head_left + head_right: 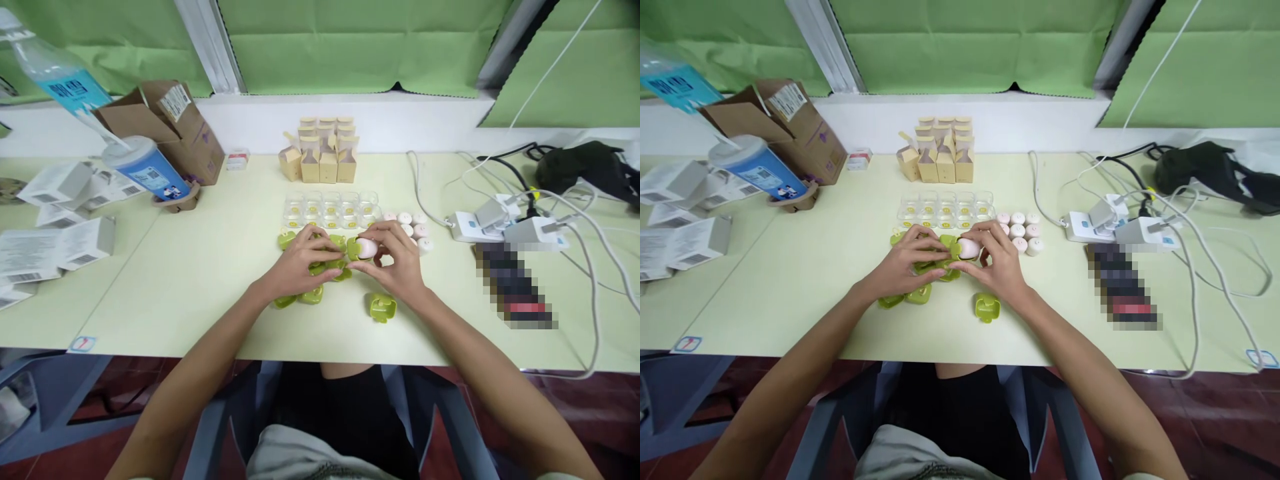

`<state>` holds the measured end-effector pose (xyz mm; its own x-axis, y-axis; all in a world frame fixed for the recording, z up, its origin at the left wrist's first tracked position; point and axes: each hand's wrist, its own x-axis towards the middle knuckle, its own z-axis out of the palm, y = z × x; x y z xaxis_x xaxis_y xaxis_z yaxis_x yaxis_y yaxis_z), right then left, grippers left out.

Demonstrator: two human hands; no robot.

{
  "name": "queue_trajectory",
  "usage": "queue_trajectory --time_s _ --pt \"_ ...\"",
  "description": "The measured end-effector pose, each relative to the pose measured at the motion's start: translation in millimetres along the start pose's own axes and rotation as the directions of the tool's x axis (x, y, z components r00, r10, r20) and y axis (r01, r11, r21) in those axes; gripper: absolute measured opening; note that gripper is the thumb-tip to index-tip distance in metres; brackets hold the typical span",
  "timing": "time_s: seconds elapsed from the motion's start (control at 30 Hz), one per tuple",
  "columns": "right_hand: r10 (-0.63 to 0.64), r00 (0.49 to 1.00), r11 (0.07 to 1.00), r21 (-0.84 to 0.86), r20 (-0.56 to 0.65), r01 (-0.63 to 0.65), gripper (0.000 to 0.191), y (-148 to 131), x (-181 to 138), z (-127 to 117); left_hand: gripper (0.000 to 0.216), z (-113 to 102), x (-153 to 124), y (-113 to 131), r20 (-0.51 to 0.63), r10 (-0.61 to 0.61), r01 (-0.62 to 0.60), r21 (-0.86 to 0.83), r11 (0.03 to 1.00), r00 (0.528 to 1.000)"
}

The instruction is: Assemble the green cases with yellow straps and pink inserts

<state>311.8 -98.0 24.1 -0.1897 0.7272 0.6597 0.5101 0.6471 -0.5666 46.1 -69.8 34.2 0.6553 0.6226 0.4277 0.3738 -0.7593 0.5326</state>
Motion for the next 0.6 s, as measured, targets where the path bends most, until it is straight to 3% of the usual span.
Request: queue_trajectory --time_s 0.1,0.2,0.37,0.47,0.6 --pt "-0.066 0.998 0.996 -0.053 -0.022 0.065 0.043 0.2 -1.0 1.1 0.038 3.7 0.5 4.4 -0.116 -0.028 0.023 -0.043 0.999 0.993" --pt "-0.099 0.995 0.995 0.008 0.012 0.099 0.037 -3.1 -4.0 4.2 0.049 8.9 0.7 6.6 -0.208 -0.046 0.023 -0.112 0.993 0.977" --pt "-0.153 0.987 0.988 0.044 0.046 0.151 0.028 -14.4 -6.3 11.8 0.040 18.0 1.6 -0.4 -0.301 0.103 -0.125 -0.053 0.991 0.948" --pt "-0.155 0.986 0.987 0.062 0.068 0.151 0.030 -18.2 -3.6 14.1 0.044 20.0 2.6 -3.5 -0.339 0.186 -0.199 -0.002 0.980 0.922" --pt "-0.134 0.988 0.987 0.096 0.079 0.126 0.023 -16.5 -0.9 13.3 0.041 20.3 3.3 0.3 -0.352 0.226 -0.217 0.064 0.974 0.908"
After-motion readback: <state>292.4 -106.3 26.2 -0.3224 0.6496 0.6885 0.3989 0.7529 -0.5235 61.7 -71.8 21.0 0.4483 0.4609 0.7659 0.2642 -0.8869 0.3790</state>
